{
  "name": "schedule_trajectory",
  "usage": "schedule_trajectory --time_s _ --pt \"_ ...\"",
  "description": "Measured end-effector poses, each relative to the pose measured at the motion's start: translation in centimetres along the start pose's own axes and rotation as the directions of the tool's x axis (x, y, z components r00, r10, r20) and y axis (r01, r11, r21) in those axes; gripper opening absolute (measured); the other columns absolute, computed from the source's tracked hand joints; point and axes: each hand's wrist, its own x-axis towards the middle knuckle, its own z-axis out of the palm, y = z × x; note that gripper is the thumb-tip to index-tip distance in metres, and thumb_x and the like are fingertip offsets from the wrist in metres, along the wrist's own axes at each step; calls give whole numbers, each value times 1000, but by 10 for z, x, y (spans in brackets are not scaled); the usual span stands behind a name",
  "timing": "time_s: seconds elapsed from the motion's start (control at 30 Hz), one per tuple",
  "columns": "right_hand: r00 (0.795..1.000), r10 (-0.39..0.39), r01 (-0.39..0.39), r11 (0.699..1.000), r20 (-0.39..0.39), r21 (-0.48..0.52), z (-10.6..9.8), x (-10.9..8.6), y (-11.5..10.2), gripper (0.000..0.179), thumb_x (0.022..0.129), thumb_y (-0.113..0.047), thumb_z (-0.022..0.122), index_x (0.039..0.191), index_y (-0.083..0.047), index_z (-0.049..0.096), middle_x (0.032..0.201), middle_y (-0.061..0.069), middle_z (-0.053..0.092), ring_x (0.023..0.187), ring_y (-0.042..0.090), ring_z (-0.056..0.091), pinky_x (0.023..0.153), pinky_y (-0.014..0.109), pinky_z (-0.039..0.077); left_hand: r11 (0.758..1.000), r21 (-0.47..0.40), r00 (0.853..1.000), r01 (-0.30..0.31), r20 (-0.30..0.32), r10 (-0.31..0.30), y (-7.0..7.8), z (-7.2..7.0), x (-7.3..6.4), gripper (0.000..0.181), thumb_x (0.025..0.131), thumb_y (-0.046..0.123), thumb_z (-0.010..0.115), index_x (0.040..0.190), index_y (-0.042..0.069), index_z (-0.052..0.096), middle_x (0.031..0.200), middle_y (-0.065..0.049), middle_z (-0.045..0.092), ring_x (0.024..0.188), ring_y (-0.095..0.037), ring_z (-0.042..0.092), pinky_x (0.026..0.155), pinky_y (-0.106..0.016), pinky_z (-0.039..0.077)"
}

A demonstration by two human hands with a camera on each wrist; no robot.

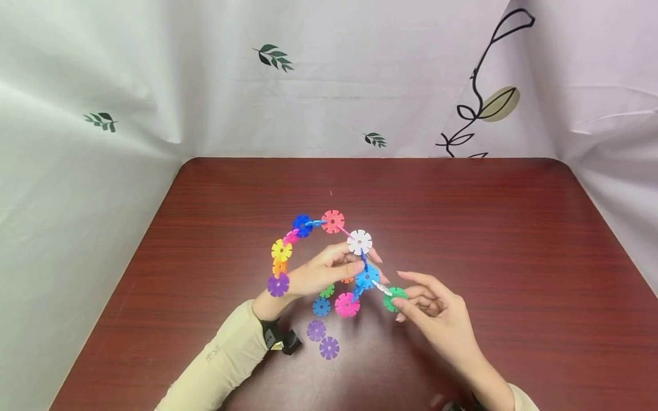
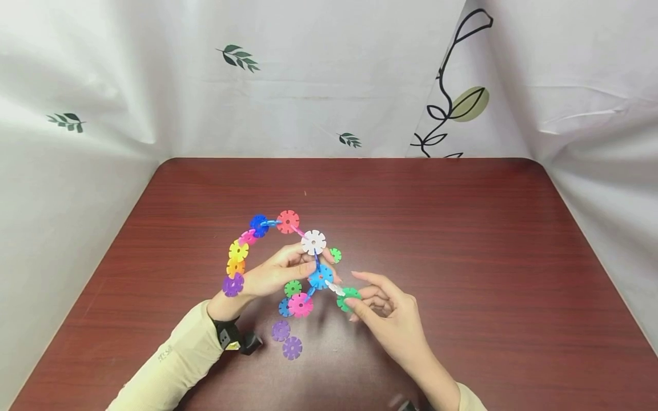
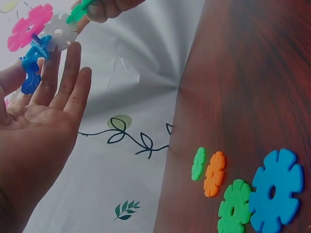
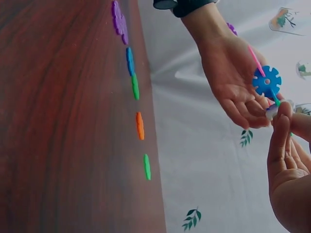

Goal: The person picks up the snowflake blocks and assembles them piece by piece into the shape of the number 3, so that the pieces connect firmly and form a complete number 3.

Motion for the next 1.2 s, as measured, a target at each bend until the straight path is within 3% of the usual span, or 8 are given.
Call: schedule_trajectory --time_s 0.27,0.57,0.73,0.9,1.0,1.1,1.13,1.2 --pt "997 39 -37 999 -67 21 6 -2 0 35 79 17 62 113 15 52 82 -2 70 62 16 66 55 32 56 1000 -20 1000 -12 12 13 -1 0 -1 39 98 22 49 119 -11 42 115 -35 56 92 -15 63 62 -22 43" --pt "991 86 -92 994 -99 -60 5 -2 -2 21 82 12 62 103 13 60 78 -6 69 58 19 65 55 28 55 999 39 1000 -23 5 22 -1 0 -2 33 97 18 51 119 -7 49 119 -26 58 111 -33 57 87 -33 49" --pt "994 62 -64 998 -86 -26 6 -2 3 26 80 14 63 106 12 59 82 -5 70 61 14 65 55 29 55 971 238 999 5 -50 7 -3 -3 4 34 94 12 55 127 3 53 107 -9 62 66 -12 53 62 -25 46" --pt "987 -29 36 998 -158 42 9 2 11 22 81 17 60 101 10 63 75 3 69 56 9 63 51 24 53 859 510 997 -45 -32 72 -1 -1 23 46 90 17 62 134 10 50 125 1 57 96 -8 54 80 -25 47" --pt "963 -26 52 995 -269 89 10 5 12 19 83 16 58 98 8 66 72 5 69 55 9 63 51 22 53 672 737 980 -73 -71 185 1 -4 33 54 87 24 67 136 11 49 145 -4 38 130 -16 35 106 -33 34" --pt "926 61 6 984 -371 176 11 11 11 18 84 12 60 100 8 67 73 4 70 56 11 64 55 23 55 454 888 912 -78 -120 391 4 -18 41 50 83 23 70 128 7 56 146 -15 33 136 -27 29 113 -37 23" --pt "913 88 -4 978 -398 209 12 13 11 17 84 11 60 99 8 67 72 5 70 56 11 64 55 23 55 428 902 883 -57 -154 443 5 -23 43 46 84 20 70 125 5 58 145 -18 35 134 -30 32 113 -39 22" --pt "884 143 -14 960 -445 281 16 19 12 15 84 8 61 98 7 68 71 7 69 56 12 64 56 24 55 500 864 830 -58 -236 505 7 -32 42 37 87 15 65 120 -2 59 138 -22 43 130 -30 40 111 -38 28"
